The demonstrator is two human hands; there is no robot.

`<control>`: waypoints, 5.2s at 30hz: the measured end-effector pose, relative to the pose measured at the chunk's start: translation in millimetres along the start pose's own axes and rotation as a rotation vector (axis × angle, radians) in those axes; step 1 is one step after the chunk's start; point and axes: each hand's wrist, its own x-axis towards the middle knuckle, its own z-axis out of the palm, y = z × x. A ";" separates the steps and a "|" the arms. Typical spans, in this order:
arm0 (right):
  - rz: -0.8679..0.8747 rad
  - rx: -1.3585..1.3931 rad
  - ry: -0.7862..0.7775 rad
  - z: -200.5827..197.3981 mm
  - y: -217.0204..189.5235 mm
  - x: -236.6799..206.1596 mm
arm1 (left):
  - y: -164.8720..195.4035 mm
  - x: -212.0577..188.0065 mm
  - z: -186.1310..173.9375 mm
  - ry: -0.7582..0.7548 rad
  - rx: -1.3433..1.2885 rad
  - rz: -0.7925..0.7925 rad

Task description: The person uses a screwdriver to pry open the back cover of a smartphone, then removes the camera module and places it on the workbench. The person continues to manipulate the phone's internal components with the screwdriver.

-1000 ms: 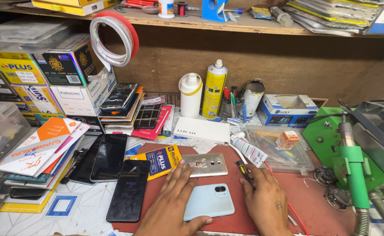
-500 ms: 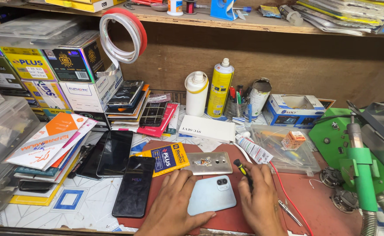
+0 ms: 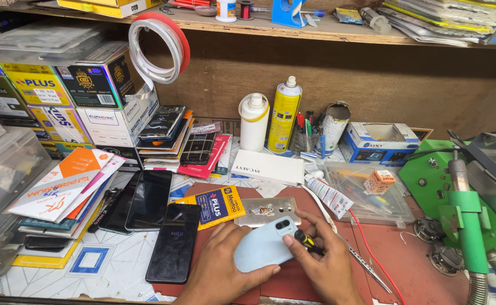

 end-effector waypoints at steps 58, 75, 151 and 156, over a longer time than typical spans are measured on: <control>0.292 0.397 -0.247 -6.2 17.5 17.8 | -12.4 5.7 27.7 0.188 -1.155 -0.314; 0.163 0.375 -0.145 0.6 18.5 11.2 | -13.8 9.3 17.5 0.213 -1.193 -0.384; 0.103 0.261 -0.214 4.0 10.2 4.9 | -35.0 8.8 29.6 0.190 -1.371 -0.277; 0.125 0.264 -0.185 3.4 11.6 4.5 | -38.7 9.3 33.3 0.196 -1.367 -0.236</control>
